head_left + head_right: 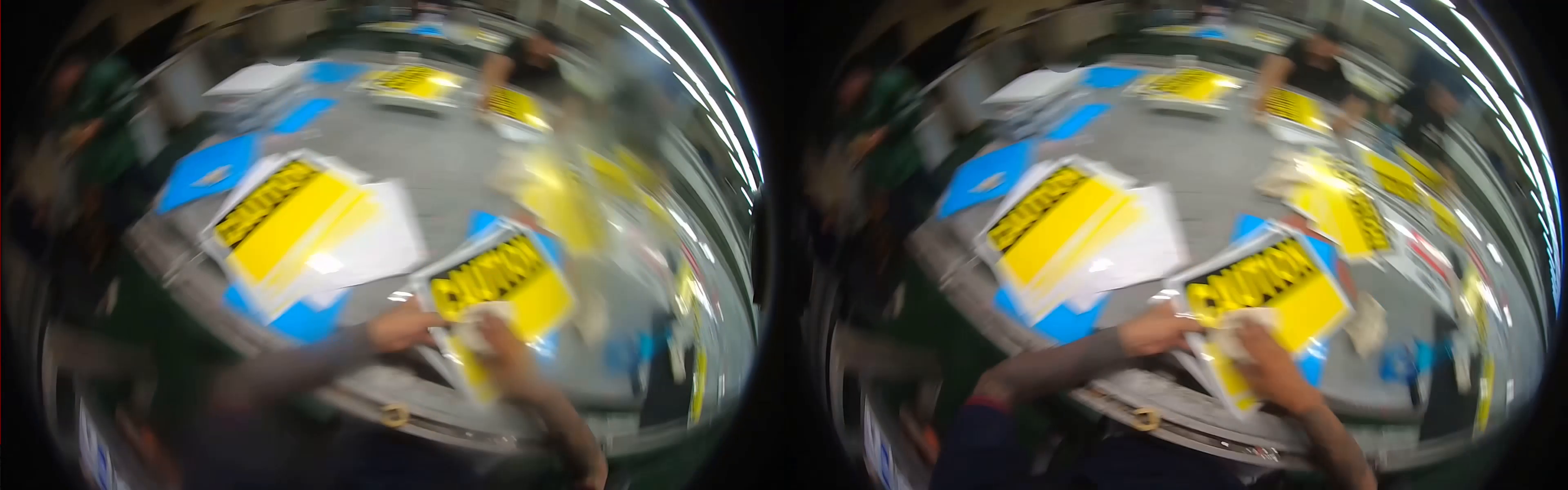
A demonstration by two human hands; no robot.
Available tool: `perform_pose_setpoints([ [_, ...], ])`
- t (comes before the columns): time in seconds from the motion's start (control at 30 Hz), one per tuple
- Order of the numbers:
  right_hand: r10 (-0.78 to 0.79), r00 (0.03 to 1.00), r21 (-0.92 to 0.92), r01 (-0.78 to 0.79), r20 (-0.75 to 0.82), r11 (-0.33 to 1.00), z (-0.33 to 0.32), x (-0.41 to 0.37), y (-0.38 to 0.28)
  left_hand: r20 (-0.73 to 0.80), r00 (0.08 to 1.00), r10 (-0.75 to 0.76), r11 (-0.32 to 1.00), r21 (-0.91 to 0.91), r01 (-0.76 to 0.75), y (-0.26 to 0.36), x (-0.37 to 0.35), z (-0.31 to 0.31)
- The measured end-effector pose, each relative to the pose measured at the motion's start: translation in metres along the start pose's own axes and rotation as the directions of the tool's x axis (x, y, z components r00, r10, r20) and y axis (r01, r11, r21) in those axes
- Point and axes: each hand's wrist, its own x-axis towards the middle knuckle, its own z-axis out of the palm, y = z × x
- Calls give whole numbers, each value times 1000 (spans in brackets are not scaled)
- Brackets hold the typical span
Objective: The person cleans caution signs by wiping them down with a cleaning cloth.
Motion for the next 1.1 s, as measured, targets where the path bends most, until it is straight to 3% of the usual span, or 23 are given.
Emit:
perform_pose_setpoints([
  [0.03,-145,989,83,142,29,986,-9,2,-19,-26,999,38,994,103,-35,6,-4,2],
  [0.07,-268,959,7,269,95,963,-8,1,-12,-72,997,16,998,60,-12,19,-11,12],
  [0.1,-311,945,30,310,103,950,-16,0,2,-72,994,83,977,204,-67,18,-5,4],
  [0.13,-255,962,0,256,101,967,-20,-12,9,-88,985,149,936,334,-112,9,-13,4],
  [0.2,-29,998,35,31,-49,999,-18,-27,57,-155,988,2,991,132,19,17,-12,13],
  [0.23,27,976,-100,-49,-217,994,-22,-33,75,-193,981,3,993,115,19,26,-15,25],
  [0.3,163,892,-132,-239,-422,962,-32,-37,115,-185,982,47,998,53,-38,22,-9,24],
  [0.4,177,887,-53,-220,-427,974,-7,-32,103,-261,964,56,997,69,-39,19,-9,28],
  [0.5,-22,997,3,23,-69,1000,4,-26,27,-303,950,74,993,113,-41,-4,-1,6],
  [0.53,-218,975,-18,218,-36,976,-7,-20,14,-281,956,88,988,146,-48,-3,-1,3],
  [0.57,-244,970,-16,244,-13,970,-6,-16,25,-235,965,115,972,226,-61,-4,0,-3],
  [0.63,-67,989,-87,55,-134,995,-17,-7,55,-176,974,143,946,314,-83,11,-1,10],
  [0.67,21,980,-98,-41,-197,994,-20,-5,68,-256,966,36,991,131,-2,23,-10,29],
  [0.7,6,974,-179,-48,-225,983,-28,-4,82,-263,964,34,992,128,0,22,-8,28],
  [0.8,-96,973,-107,74,-210,991,-10,-21,73,-282,958,57,993,119,-24,24,-13,34],
  [0.87,-173,982,-15,172,-78,985,-26,-29,51,-275,960,59,995,89,-35,20,-10,29],
  [0.9,-206,978,25,206,-28,978,-29,-35,51,-203,972,116,967,248,-64,4,-6,-1],
  [1.0,-247,968,163,235,55,958,-40,-50,54,-270,955,123,968,246,-55,-3,-6,0],
  [1.07,6,1000,351,-12,19,936,-34,-66,58,-319,940,124,970,236,-47,-7,0,2],
  [1.1,262,957,333,-290,128,897,-38,-66,57,-323,941,100,952,307,4,6,-4,9],
])
